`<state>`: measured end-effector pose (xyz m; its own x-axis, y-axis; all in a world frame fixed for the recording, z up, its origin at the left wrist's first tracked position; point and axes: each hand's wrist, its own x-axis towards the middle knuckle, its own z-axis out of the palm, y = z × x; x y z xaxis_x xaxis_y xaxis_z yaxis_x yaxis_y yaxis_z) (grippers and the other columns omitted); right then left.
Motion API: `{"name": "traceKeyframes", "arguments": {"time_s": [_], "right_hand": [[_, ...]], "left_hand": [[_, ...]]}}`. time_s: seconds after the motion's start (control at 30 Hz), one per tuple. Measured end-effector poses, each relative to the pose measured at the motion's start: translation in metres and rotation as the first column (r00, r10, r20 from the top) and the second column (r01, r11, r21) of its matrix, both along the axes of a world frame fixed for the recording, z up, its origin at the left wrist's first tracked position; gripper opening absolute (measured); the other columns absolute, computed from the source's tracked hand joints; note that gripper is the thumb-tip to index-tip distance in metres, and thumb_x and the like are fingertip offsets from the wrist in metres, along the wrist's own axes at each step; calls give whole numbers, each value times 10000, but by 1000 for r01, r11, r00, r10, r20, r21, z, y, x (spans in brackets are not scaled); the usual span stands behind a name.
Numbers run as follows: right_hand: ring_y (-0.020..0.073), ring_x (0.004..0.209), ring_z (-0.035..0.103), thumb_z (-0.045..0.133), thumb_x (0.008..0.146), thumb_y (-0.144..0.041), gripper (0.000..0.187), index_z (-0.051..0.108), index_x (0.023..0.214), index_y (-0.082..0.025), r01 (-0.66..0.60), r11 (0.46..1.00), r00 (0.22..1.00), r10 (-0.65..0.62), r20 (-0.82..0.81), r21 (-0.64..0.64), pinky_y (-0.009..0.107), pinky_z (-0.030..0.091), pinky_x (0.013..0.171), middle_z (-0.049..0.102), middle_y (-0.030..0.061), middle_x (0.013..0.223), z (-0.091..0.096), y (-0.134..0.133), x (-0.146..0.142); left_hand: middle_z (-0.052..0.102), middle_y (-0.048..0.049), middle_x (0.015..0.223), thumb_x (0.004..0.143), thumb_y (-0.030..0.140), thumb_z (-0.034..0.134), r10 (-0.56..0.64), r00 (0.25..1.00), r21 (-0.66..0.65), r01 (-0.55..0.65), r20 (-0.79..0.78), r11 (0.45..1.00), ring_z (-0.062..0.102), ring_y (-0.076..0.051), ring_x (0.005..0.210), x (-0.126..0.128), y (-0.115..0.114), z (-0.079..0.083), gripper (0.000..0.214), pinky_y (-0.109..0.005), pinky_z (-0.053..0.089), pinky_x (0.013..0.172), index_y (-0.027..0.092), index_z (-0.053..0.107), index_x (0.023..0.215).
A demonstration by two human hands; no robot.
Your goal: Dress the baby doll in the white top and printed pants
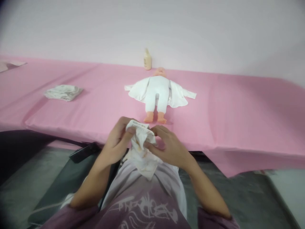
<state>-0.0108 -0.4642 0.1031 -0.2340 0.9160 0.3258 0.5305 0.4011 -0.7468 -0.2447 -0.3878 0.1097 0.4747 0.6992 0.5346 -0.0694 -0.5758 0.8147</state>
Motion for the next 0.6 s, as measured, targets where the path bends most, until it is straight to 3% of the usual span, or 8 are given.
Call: {"name": "traceKeyframes", "arguments": {"time_s": [0.07,0.17,0.27,0.37,0.5,0.6], "right_hand": [[256,1099,784,712,1189,-389,136,690,1177,-256,16,999,1000,-15,-19,48,404,620,924,818,67,1237,2,-3,1],[274,1125,776,724,1159,-322,135,653,1064,-257,91,970,996,-85,-37,224,418,627,909,819,86,1211,9,-8,5],[299,1135,758,747,1126,-287,139,645,1034,-271,131,910,988,-150,20,393,472,625,944,816,95,1173,22,-10,9],[282,1090,763,777,1109,-266,150,634,1063,-278,75,874,993,-112,48,481,448,614,908,814,80,1155,34,-10,14],[188,829,715,805,1137,-331,179,635,1133,-275,-62,930,995,28,97,361,317,536,690,758,16,981,46,-10,24],[139,655,606,746,1195,-457,232,665,1106,-258,-195,956,957,135,257,221,291,461,616,714,-26,853,53,-7,37]], "left_hand": [[743,-22,1074,1268,433,585,55,998,-41,-55,-6,998,703,-165,956,0,2,0,230,-294,578,884,241,701,1217],[729,-36,1067,1252,443,612,121,993,-67,-122,-18,990,698,-185,977,-3,5,1,231,-320,596,929,230,694,1215],[757,-97,1312,1230,423,642,111,993,24,-110,-45,994,729,-231,1188,-6,3,7,273,-369,616,1043,240,692,1427],[751,-132,1450,1193,403,706,35,996,161,-22,-83,987,729,-275,1338,-6,0,17,379,-420,612,1124,246,681,1537],[798,-80,1125,1130,366,824,-40,991,295,77,-131,952,759,-237,1057,-6,7,28,146,-394,620,989,231,779,1160],[793,-103,1165,1130,388,815,-24,984,384,92,-179,919,736,-255,1100,-11,18,33,168,-420,613,1002,239,793,1054]]}}
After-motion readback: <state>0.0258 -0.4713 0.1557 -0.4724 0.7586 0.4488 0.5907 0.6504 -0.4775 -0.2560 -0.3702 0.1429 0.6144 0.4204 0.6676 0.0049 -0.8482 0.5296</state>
